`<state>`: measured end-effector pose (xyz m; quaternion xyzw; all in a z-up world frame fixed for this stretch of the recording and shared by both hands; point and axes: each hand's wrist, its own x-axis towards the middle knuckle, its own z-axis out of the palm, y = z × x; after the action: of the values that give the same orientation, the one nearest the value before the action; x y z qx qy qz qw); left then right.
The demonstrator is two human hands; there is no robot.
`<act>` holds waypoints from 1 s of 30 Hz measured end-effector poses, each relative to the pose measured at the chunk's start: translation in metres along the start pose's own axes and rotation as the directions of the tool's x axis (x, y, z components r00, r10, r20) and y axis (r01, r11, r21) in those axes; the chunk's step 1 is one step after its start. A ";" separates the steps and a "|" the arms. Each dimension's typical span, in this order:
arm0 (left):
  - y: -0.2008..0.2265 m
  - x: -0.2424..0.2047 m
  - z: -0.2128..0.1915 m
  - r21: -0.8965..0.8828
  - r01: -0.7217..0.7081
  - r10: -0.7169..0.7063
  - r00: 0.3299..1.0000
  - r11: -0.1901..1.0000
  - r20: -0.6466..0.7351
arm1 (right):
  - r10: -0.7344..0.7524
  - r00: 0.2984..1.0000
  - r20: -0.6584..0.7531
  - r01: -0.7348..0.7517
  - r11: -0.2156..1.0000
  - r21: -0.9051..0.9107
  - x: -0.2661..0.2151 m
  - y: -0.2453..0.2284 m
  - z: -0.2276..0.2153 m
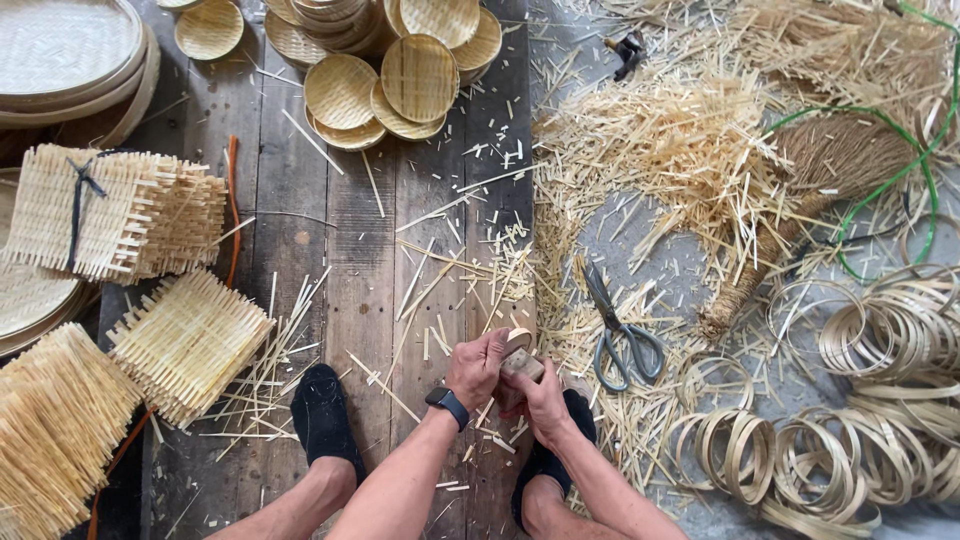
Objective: The person weaves small, round bamboo bowls by hand. They place a pre-woven bamboo mat into a circular frame, use a wooden block to press the center, and trim the excess bamboo strips with shears. The finished bowls are stacked on the floor.
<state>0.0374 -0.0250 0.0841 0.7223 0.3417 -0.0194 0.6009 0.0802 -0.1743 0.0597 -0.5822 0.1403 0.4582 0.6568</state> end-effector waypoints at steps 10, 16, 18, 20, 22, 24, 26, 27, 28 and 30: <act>-0.066 0.043 -0.027 -0.089 -0.040 0.029 0.993 0.995 -0.116 | -0.129 0.939 0.319 0.046 0.966 0.254 -0.006 0.001 -0.034; -0.064 0.083 -0.099 0.565 0.072 -0.133 0.989 0.822 0.067 | -0.096 0.982 0.163 0.060 0.975 0.212 -0.018 -0.017 -0.047; -0.022 0.108 -0.131 0.031 0.138 -0.128 0.968 0.990 -0.217 | -0.078 0.988 0.130 0.050 0.977 0.207 -0.016 -0.015 -0.051; 0.027 0.123 -0.164 -0.702 -0.132 -0.129 0.943 0.700 -0.306 | -0.095 0.984 0.151 0.057 0.970 0.236 -0.013 -0.007 -0.057; 0.062 0.122 -0.182 -0.885 -0.011 -0.126 0.989 0.465 -0.079 | -0.115 0.978 0.176 0.066 0.963 0.261 -0.009 0.003 -0.059; 0.072 0.114 -0.161 -0.767 0.119 -0.106 0.992 0.631 0.066 | -0.145 0.968 0.204 0.082 0.955 0.286 -0.007 0.006 -0.056; 0.051 0.100 -0.129 -0.493 0.297 -0.270 0.955 0.818 0.127 | -0.118 0.972 0.201 0.057 0.957 0.286 -0.008 0.002 -0.046; 0.031 0.086 -0.107 -0.396 0.361 -0.317 0.932 0.844 0.174 | -0.105 0.974 0.199 0.045 0.957 0.286 -0.011 -0.002 -0.038; 0.009 0.073 -0.083 -0.209 0.441 -0.398 0.891 0.873 0.218 | -0.071 0.981 0.181 0.020 0.964 0.267 -0.016 -0.007 -0.030; -0.036 0.043 -0.036 0.013 0.545 -0.530 0.809 0.838 0.255 | -0.001 0.990 0.141 -0.032 0.974 0.226 -0.019 -0.021 -0.017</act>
<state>0.0379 0.0287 0.0444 0.5691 0.4545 -0.2684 0.6305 0.0922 -0.1952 0.0818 -0.4683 0.1497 0.4841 0.7238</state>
